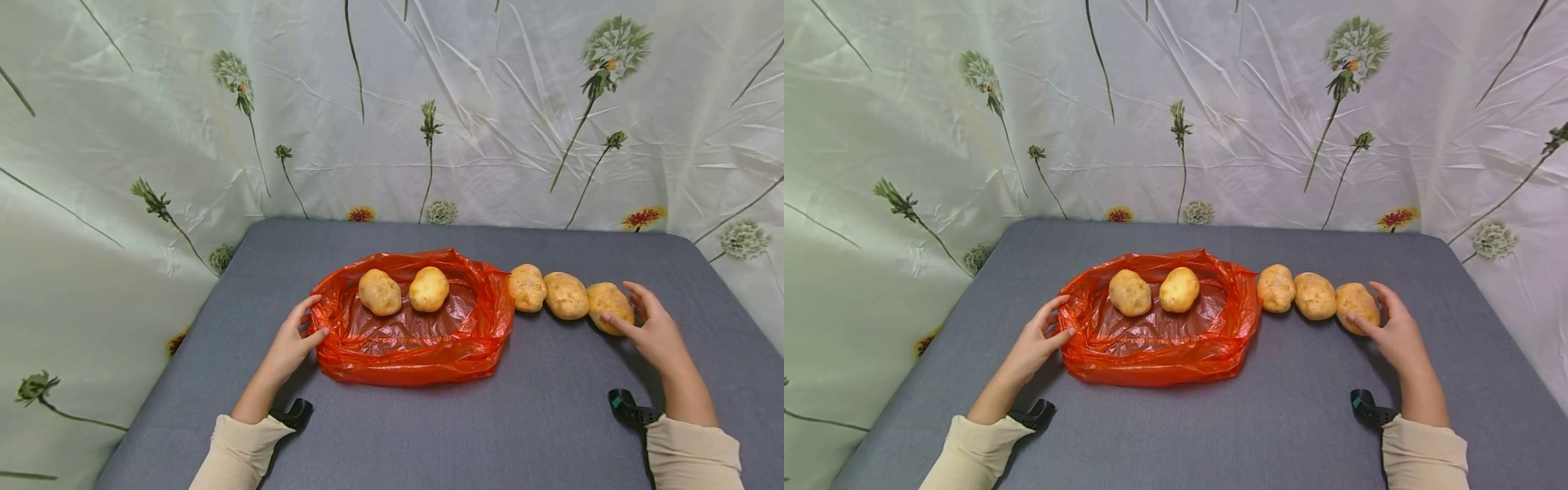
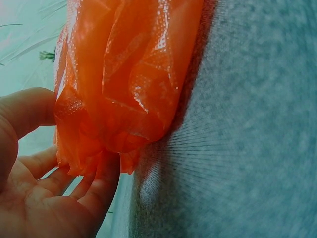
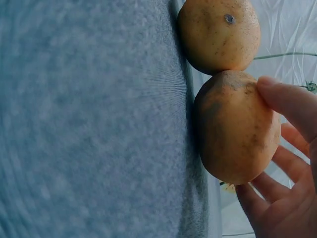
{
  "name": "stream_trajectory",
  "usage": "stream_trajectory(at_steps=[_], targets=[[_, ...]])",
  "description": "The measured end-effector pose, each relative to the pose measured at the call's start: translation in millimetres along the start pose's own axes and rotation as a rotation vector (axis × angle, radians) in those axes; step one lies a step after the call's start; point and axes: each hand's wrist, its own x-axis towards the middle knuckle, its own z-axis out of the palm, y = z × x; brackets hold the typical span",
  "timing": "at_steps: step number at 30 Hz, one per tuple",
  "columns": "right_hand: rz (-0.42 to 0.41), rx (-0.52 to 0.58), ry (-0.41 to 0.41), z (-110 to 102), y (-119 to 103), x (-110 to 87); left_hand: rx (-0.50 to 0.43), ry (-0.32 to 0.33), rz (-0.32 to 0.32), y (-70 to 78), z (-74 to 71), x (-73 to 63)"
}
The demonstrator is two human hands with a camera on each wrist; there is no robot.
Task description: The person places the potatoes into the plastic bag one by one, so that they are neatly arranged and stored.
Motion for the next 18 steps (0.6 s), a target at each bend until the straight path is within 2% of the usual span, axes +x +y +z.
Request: stream_trajectory(at_steps=[6,9,12,18], targets=[[0.069,-0.02,-0.067,-2.1,2.3,-1.5,-0.004,-0.002,-0.009,-1.4,0.1,0.1],[0.079,-0.032,-0.071,-2.8,3.3,-2.6,-0.005,0.001,-0.01,-0.9,0.3,-0.3],[0.075,-0.03,-0.05,-2.5,4.6,-2.9,-0.019,0.0,-0.014,3.8,0.3,-1.3],[0.072,-0.046,0.034,-2.7,6.1,-3.7,-0.028,-0.003,-0.031,22.9,2.0,-5.3]])
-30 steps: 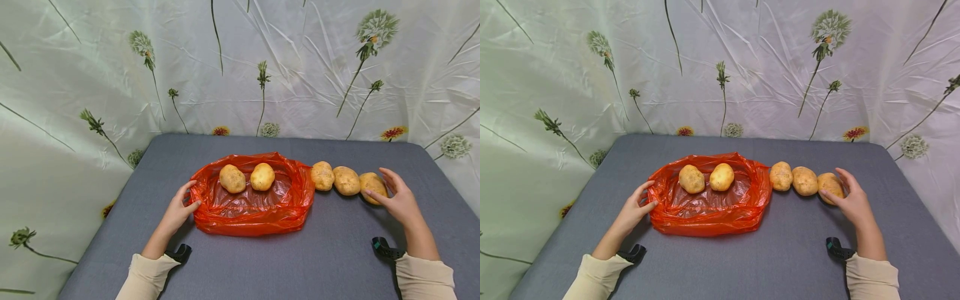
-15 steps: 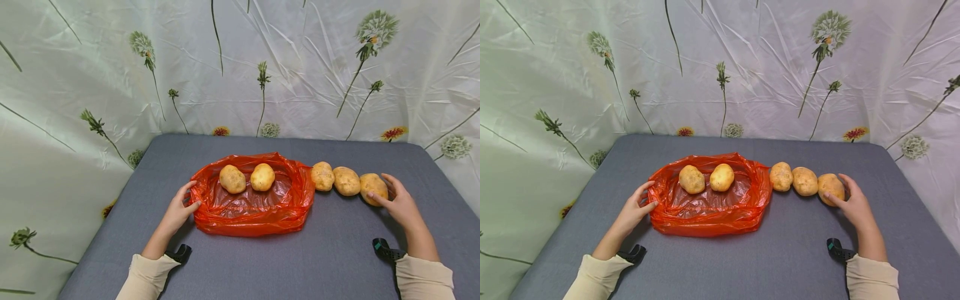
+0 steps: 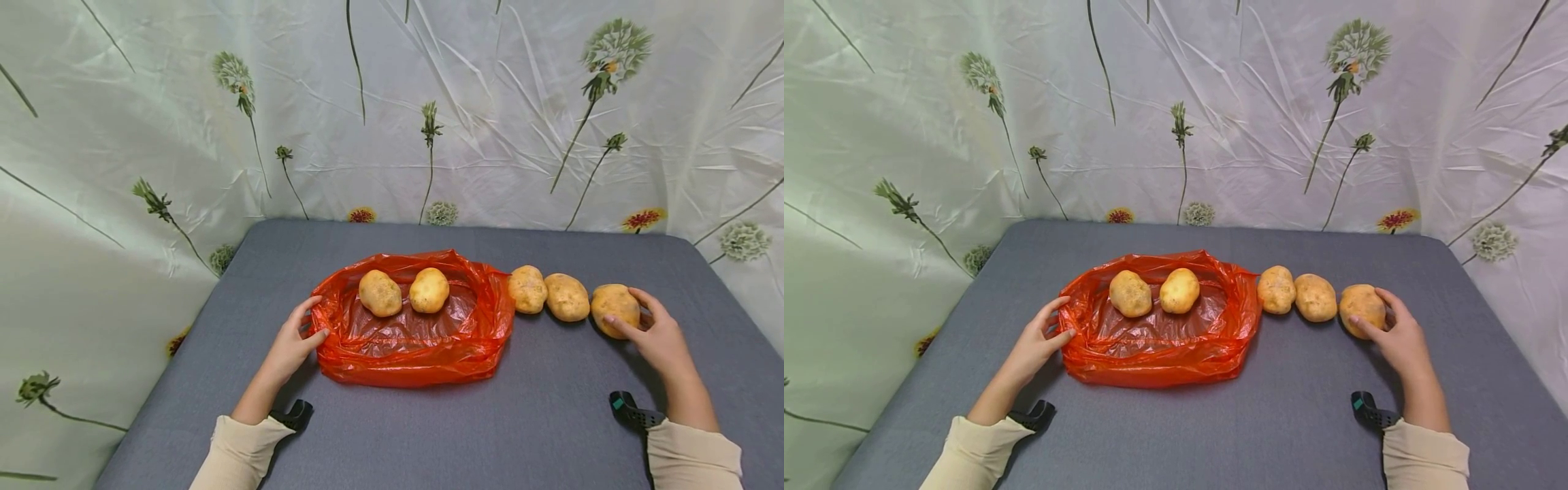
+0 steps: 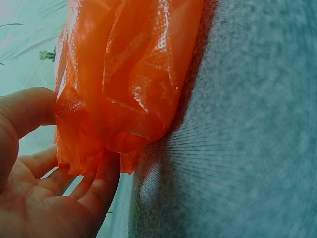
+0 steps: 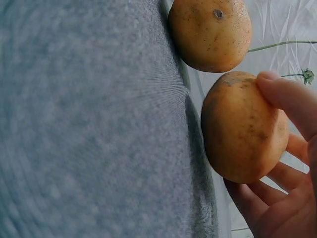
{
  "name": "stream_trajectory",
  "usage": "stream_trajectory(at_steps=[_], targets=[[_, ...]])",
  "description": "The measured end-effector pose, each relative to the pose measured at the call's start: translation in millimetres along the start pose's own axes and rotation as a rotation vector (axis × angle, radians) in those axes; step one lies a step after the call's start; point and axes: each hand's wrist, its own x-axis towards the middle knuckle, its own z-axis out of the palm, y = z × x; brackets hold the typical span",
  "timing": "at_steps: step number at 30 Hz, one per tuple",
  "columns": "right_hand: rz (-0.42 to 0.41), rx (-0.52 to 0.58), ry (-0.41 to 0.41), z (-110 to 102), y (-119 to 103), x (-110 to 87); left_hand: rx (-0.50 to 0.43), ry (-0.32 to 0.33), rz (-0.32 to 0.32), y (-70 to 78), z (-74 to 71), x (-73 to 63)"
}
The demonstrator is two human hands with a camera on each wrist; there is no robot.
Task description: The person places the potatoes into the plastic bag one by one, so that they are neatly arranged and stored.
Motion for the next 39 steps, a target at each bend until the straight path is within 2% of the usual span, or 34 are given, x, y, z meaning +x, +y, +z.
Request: stream_trajectory(at_steps=[3,10,15,22,29,32,36,39], targets=[[0.006,-0.01,0.043,-0.3,-1.0,-1.2,0.001,0.001,0.002,-1.4,-0.3,0.2],[0.003,0.025,0.151,-0.1,-9.6,-3.9,0.005,-0.007,0.014,-21.7,-1.5,5.3],[-0.024,0.051,0.221,2.1,-19.2,-4.2,0.008,-0.005,0.027,-24.7,-1.7,5.4],[-0.108,0.095,0.281,6.0,-26.0,2.2,0.012,-0.004,0.018,-24.8,-2.2,5.5],[-0.224,0.166,0.284,12.0,-46.4,8.7,0.017,-0.002,0.021,-23.2,-2.4,5.0],[-0.276,0.177,0.257,15.9,-63.8,6.8,0.02,-0.003,0.018,-22.7,-2.6,5.1],[-0.333,0.157,0.214,20.2,-97.9,1.2,0.017,-0.005,0.011,-22.6,-2.8,5.4],[-0.379,0.166,0.189,27.4,-111.2,2.2,0.013,-0.005,0.013,-22.3,-3.0,5.7]])
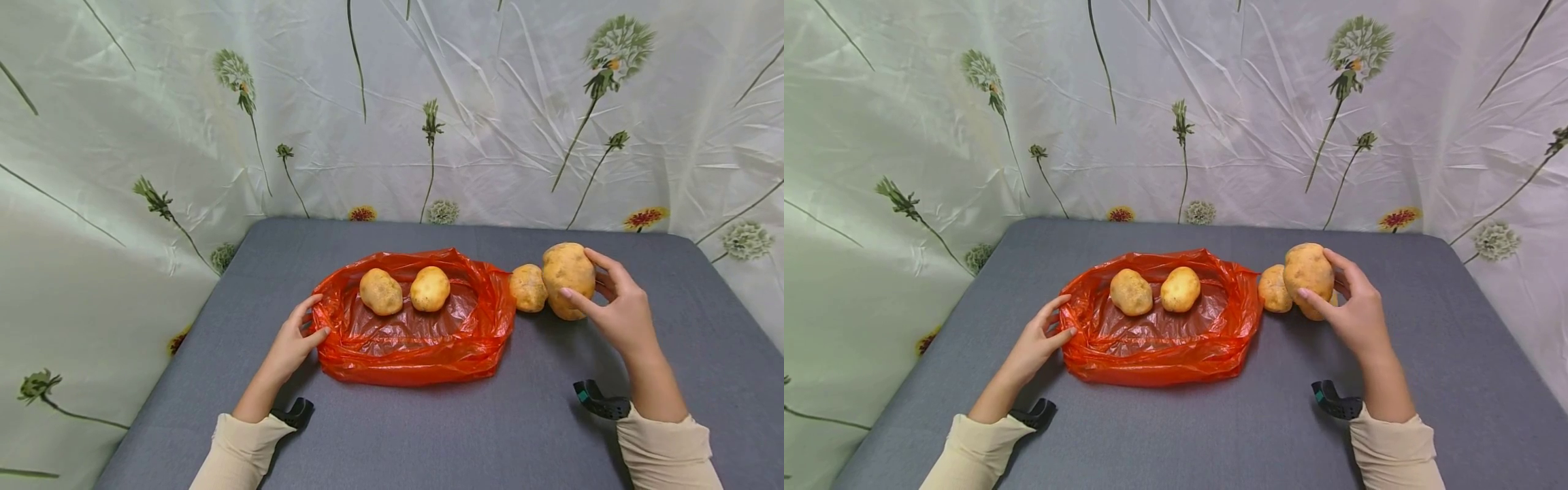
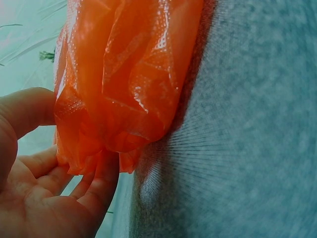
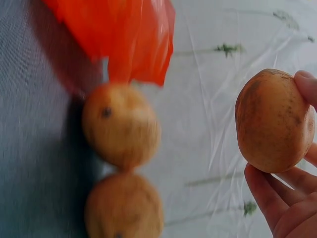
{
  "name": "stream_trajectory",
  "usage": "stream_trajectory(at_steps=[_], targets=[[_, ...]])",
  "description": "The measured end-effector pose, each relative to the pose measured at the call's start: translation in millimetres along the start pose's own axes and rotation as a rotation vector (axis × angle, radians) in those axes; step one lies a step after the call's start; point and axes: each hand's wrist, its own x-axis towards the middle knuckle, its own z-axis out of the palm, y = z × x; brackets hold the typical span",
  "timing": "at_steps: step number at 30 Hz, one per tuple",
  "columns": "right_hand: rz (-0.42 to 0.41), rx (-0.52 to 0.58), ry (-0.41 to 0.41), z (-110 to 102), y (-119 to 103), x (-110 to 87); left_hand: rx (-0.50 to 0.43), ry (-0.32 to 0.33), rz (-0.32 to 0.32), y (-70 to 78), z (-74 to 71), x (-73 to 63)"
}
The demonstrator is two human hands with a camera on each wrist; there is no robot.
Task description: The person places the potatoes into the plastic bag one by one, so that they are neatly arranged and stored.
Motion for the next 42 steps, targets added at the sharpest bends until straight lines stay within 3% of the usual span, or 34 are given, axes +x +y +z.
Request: stream_trajectory(at_steps=[4,12,17,26,33,42], targets=[[-0.037,0.033,-0.046,14.1,-10.7,4.7,0.002,0.001,0.006,0.5,-0.2,0.4],[-0.149,0.086,-0.13,43.2,-59.9,8.6,0.016,-0.006,-0.011,0.0,-0.4,1.0],[-0.184,0.152,-0.207,63.5,-72.5,10.0,0.014,-0.004,-0.009,-0.2,-0.7,1.1],[-0.206,0.181,-0.349,104.8,-85.9,4.6,0.013,-0.002,-0.005,0.7,0.0,0.7],[-0.226,0.214,-0.407,147.7,-64.3,-0.8,0.01,-0.013,-0.029,2.2,-0.3,0.6],[-0.226,0.279,-0.469,180.3,-70.2,-8.1,0.001,-0.012,-0.029,2.5,-0.5,0.7]])
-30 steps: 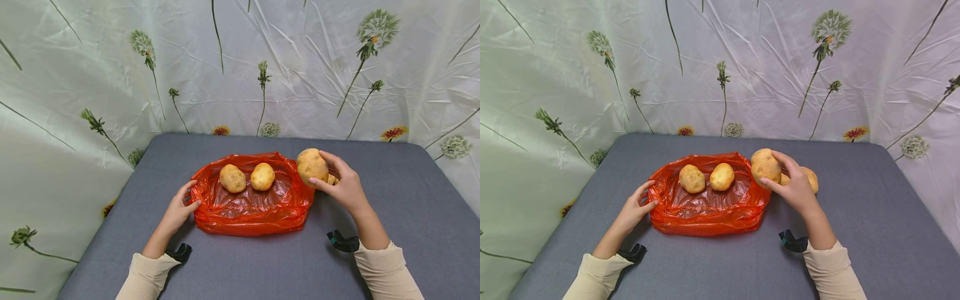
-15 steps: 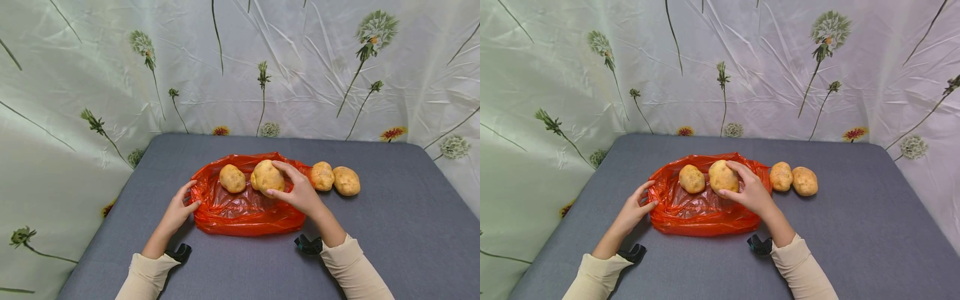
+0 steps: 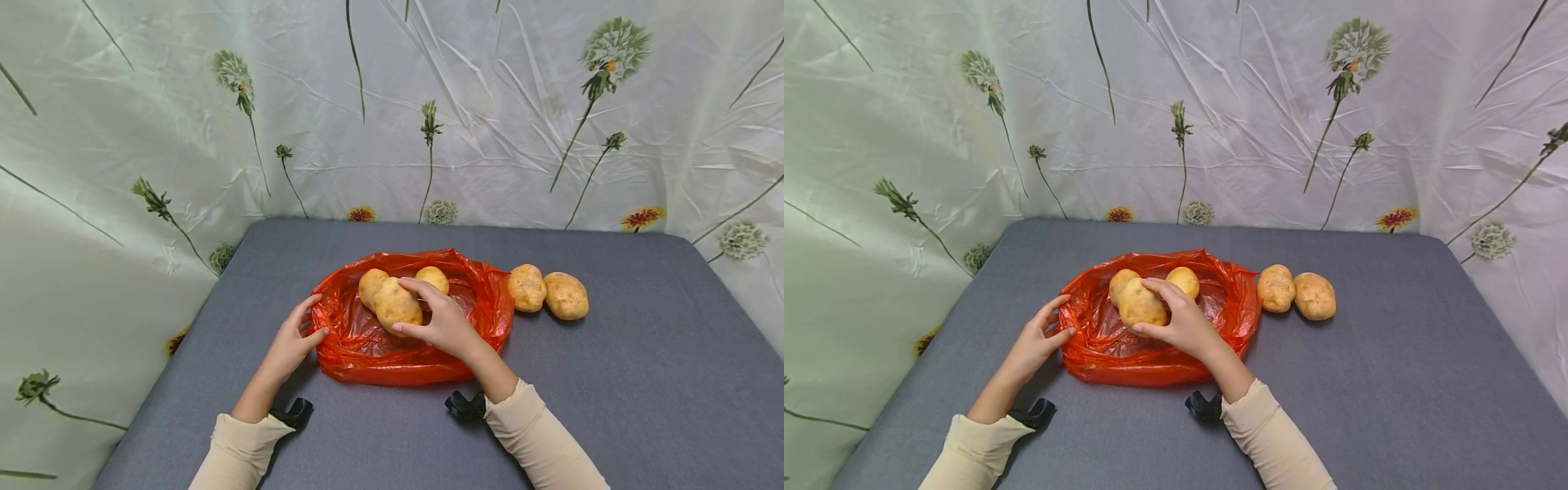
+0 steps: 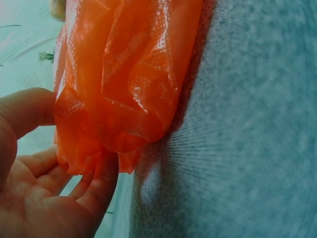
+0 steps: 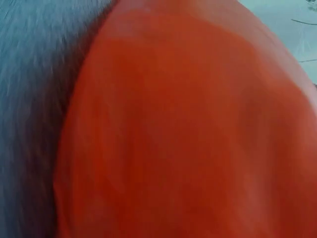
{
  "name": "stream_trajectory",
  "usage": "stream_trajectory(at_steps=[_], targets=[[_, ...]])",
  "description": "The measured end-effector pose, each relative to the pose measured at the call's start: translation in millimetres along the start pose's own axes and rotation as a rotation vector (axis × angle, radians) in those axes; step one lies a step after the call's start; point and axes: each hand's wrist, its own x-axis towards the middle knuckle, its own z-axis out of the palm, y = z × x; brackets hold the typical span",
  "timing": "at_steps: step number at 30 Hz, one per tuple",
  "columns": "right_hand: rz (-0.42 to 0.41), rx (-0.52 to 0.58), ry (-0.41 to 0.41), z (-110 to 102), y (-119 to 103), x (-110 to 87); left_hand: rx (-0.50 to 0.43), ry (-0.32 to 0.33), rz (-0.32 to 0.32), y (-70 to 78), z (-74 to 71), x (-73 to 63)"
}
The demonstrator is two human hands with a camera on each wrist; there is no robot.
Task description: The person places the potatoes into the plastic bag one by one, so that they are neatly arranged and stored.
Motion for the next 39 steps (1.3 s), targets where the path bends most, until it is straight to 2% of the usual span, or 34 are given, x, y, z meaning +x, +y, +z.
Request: stream_trajectory(at_steps=[8,15,18,24,31,39], targets=[[0.023,-0.007,-0.036,22.0,-3.1,6.9,0.01,0.006,0.01,-3.0,0.2,1.0],[0.055,0.033,-0.098,36.8,-3.1,10.8,0.013,0.009,0.028,-1.9,0.6,0.2],[0.07,0.016,-0.129,41.5,-1.4,11.1,0.013,0.006,0.024,-1.5,0.5,0.5],[0.11,-0.022,-0.206,46.5,0.3,10.0,0.011,0.006,0.013,-1.0,0.8,0.8],[0.113,-0.045,-0.271,48.8,1.7,10.9,0.002,0.007,0.021,0.1,1.2,0.0],[0.095,-0.027,-0.247,47.7,2.3,10.2,0.01,0.003,0.019,-0.3,1.2,0.1]])
